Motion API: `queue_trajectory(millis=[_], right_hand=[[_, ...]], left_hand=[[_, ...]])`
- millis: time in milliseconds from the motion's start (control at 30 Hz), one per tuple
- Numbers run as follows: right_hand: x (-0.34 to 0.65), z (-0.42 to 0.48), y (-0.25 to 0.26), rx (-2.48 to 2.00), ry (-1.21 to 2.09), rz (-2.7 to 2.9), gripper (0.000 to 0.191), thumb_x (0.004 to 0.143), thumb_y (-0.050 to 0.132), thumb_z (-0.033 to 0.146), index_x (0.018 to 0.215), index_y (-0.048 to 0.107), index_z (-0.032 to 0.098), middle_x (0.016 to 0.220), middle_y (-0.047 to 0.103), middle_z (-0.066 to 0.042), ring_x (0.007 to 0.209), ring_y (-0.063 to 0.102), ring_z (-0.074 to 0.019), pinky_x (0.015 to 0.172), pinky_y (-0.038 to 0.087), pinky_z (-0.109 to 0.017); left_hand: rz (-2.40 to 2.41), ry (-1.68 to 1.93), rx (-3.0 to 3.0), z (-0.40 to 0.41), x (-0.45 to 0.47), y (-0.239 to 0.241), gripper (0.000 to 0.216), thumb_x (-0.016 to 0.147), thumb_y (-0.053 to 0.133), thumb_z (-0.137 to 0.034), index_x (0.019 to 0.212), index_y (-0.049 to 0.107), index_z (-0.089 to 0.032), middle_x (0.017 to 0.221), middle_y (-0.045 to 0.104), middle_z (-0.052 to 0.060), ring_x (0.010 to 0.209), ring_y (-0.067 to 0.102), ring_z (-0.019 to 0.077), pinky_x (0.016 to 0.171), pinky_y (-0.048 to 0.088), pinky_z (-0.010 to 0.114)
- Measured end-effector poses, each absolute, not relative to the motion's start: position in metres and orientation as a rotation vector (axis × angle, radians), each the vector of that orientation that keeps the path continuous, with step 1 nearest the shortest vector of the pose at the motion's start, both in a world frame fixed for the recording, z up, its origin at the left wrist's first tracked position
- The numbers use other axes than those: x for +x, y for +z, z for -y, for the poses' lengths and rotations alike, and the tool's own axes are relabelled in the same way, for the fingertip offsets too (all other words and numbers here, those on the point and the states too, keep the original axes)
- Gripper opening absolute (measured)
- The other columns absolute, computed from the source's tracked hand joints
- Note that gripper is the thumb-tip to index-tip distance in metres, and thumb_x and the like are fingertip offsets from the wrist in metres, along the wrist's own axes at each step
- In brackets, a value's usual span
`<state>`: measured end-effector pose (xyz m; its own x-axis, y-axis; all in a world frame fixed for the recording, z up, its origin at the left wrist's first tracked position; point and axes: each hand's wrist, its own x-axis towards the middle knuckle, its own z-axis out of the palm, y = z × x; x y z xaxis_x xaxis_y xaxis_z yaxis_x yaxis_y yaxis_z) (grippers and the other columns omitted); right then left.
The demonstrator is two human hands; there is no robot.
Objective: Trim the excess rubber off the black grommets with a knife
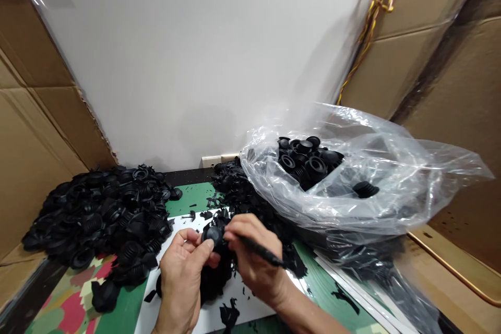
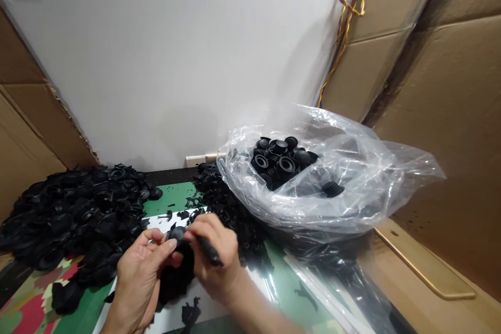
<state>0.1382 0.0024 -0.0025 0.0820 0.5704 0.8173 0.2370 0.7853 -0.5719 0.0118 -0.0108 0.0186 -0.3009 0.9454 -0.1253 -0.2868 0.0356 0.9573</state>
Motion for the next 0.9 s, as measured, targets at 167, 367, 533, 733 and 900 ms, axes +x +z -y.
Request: queue_trajectory(millis=[167,367,533,733,900], right_hand=[[0.152,-0.012,-0.001,-0.759,0.366,1.335,0.011,0.087,0.054,0.013,0.082,0.061,0.019,0.077,0.06,-0.003,0.053,0.058,-0.0114,0.045,0.05,-0.023],[0.141,-0.003,0.0,-0.714,0.751,1.259,0.007,0.083,0.06,0.022,0.079,0.063,0.018,0.076,0.061,-0.001,0.045,0.058,-0.0096,0.042,0.049,-0.022],[0.133,0.002,0.002,-0.685,0.717,1.309,0.007,0.084,0.058,0.02,0.08,0.064,0.018,0.078,0.062,-0.003,0.046,0.058,-0.0094,0.045,0.051,-0.022],[0.132,0.001,0.001,-0.676,0.63,1.353,0.009,0.086,0.055,0.019,0.082,0.063,0.018,0.078,0.062,-0.004,0.047,0.058,-0.0103,0.045,0.052,-0.024],[0.132,0.001,0.0,-0.663,0.562,1.4,0.009,0.086,0.055,0.016,0.082,0.063,0.017,0.074,0.061,-0.005,0.053,0.059,-0.0127,0.05,0.052,-0.026]], left_hand=[[-1.278,1.518,0.756,0.011,0.012,0.02,0.038,0.049,0.08,-0.023,0.071,0.05,-0.018,0.045,0.057,-0.008,0.041,0.058,0.0106,0.044,0.046,0.019],[-1.269,1.541,0.735,0.01,0.01,0.022,0.04,0.047,0.082,-0.023,0.072,0.051,-0.018,0.046,0.058,-0.007,0.041,0.058,0.0116,0.044,0.047,0.02],[-1.258,1.534,0.726,0.01,0.01,0.022,0.04,0.047,0.083,-0.024,0.072,0.052,-0.018,0.044,0.061,-0.004,0.041,0.058,0.0125,0.045,0.046,0.02],[-1.197,1.503,0.716,0.012,0.008,0.022,0.038,0.05,0.082,-0.024,0.073,0.053,-0.018,0.046,0.063,-0.002,0.043,0.058,0.0128,0.047,0.046,0.021],[-1.208,1.5,0.724,0.013,0.008,0.021,0.039,0.05,0.081,-0.022,0.075,0.051,-0.018,0.046,0.062,-0.004,0.043,0.057,0.0114,0.049,0.046,0.021]])
